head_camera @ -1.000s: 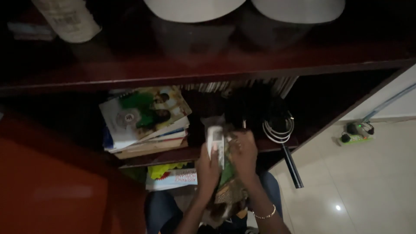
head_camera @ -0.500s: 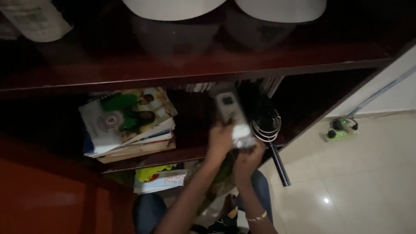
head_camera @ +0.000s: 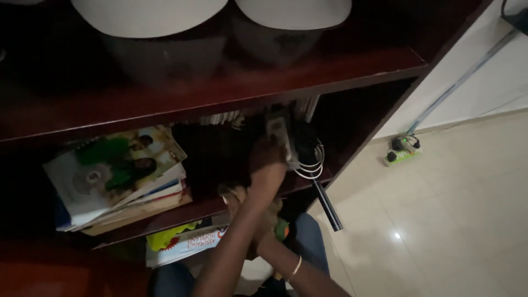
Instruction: Dusting items and shelves in a wooden bookcase using a cleaning cloth.
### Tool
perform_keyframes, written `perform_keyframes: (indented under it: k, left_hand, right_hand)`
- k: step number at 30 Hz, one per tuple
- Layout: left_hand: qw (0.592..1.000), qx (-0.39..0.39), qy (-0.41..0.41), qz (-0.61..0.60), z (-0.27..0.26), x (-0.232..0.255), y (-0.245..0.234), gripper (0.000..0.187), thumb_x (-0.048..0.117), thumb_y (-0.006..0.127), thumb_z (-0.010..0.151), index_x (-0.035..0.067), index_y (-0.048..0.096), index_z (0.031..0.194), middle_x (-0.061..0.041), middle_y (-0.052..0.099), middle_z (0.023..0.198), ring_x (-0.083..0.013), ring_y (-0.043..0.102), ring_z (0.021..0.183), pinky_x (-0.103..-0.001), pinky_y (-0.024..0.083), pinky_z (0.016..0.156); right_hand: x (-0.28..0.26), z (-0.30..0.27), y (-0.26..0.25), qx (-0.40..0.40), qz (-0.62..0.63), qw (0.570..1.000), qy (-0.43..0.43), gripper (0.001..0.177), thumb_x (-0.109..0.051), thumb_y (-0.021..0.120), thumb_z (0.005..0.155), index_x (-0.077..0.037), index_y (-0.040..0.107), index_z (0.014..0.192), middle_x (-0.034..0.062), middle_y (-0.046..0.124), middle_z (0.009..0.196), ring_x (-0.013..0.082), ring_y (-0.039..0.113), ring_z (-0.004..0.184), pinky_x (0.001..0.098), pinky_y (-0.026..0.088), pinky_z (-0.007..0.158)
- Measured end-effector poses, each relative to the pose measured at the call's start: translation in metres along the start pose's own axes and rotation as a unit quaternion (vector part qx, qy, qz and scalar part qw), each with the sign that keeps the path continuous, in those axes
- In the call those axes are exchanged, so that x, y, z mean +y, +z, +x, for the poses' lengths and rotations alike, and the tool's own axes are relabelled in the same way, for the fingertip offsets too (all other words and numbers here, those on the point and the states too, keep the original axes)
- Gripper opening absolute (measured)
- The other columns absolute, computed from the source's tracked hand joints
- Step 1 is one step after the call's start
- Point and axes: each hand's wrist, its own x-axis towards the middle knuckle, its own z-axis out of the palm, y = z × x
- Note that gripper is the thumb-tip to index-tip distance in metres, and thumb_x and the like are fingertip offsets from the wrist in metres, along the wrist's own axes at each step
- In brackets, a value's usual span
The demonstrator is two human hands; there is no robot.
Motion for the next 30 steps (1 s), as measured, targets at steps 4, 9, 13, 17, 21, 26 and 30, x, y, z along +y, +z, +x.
perform_keyframes:
  k: [4, 9, 13, 17, 21, 26, 30]
  left_hand:
    - [0.988, -0.075, -0.134, 0.021, -0.045, 0.037, -0.099, 0.026, 0.026, 0.064, 0.097, 0.006, 0.078, 0.104, -0.025, 0.073, 0.094, -0.0412, 0.071, 0.086, -0.050, 0.056, 0.081]
    - [0.980, 0.187, -0.066, -0.026, -0.105, -0.012, -0.138, 0.027, 0.022, 0.066, 0.095, 0.007, 0.076, 0.114, -0.024, 0.072, 0.100, -0.0434, 0.067, 0.093, -0.051, 0.052, 0.083]
    - [0.967, 0.232, -0.097, 0.034, -0.142, -0.066, -0.087, 0.028, 0.020, 0.065, 0.097, 0.004, 0.074, 0.118, -0.025, 0.070, 0.104, -0.0466, 0.063, 0.097, -0.054, 0.047, 0.087]
    - [0.960, 0.259, -0.103, 0.040, -0.153, -0.088, -0.070, 0.029, 0.013, 0.060, 0.101, -0.002, 0.067, 0.125, -0.025, 0.067, 0.114, -0.0461, 0.061, 0.104, -0.053, 0.047, 0.093]
    - [0.977, 0.130, -0.159, 0.057, -0.166, -0.107, -0.071, 0.027, 0.013, 0.062, 0.095, 0.003, 0.068, 0.119, -0.021, 0.069, 0.111, -0.0407, 0.063, 0.109, -0.052, 0.046, 0.106]
    - [0.985, 0.157, -0.026, 0.070, -0.176, -0.100, -0.090, 0.037, 0.011, 0.062, 0.093, 0.000, 0.066, 0.128, -0.024, 0.068, 0.123, -0.0410, 0.061, 0.117, -0.056, 0.037, 0.114]
    - [0.991, 0.127, -0.012, 0.028, -0.190, -0.104, -0.105, 0.041, 0.013, 0.060, 0.099, 0.001, 0.059, 0.138, -0.025, 0.066, 0.132, -0.0401, 0.058, 0.127, -0.053, 0.035, 0.117]
  right_hand:
    - [0.028, 0.024, 0.030, -0.087, -0.139, 0.982, -0.093, 0.029, -0.030, 0.054, 0.108, -0.013, 0.061, 0.132, 0.0114, 0.059, 0.125, 0.0292, 0.053, 0.121, 0.0443, 0.043, 0.104]
    - [0.110, 0.089, 0.089, 0.084, 0.010, 0.996, -0.008, 0.019, -0.006, 0.056, 0.101, -0.002, 0.070, 0.087, 0.0153, 0.070, 0.088, 0.0260, 0.065, 0.077, 0.0384, 0.054, 0.070]
    - [-0.009, 0.101, -0.023, -0.169, -0.058, 0.970, 0.165, 0.031, -0.019, 0.062, 0.102, 0.000, 0.069, 0.080, 0.0195, 0.072, 0.083, 0.0295, 0.068, 0.071, 0.0417, 0.053, 0.061]
    - [0.016, 0.077, 0.041, -0.139, -0.097, 0.986, 0.002, 0.017, -0.020, 0.073, 0.090, -0.003, 0.075, 0.093, 0.0183, 0.070, 0.093, 0.0297, 0.066, 0.078, 0.0414, 0.053, 0.065]
    - [-0.050, 0.005, -0.032, 0.141, -0.135, 0.974, -0.111, 0.038, -0.035, 0.079, 0.077, -0.005, 0.077, 0.099, 0.0206, 0.066, 0.099, 0.0373, 0.064, 0.091, 0.0517, 0.057, 0.074]
    - [-0.009, -0.021, -0.010, 0.153, -0.037, 0.985, -0.070, 0.032, -0.018, 0.067, 0.094, 0.002, 0.071, 0.118, 0.0231, 0.065, 0.119, 0.0309, 0.063, 0.099, 0.0413, 0.050, 0.070]
    - [0.048, -0.018, 0.075, 0.091, 0.375, 0.916, 0.110, 0.050, -0.022, 0.047, 0.122, 0.010, 0.054, 0.085, 0.0285, 0.050, 0.076, 0.0379, 0.049, 0.069, 0.0476, 0.050, 0.075]
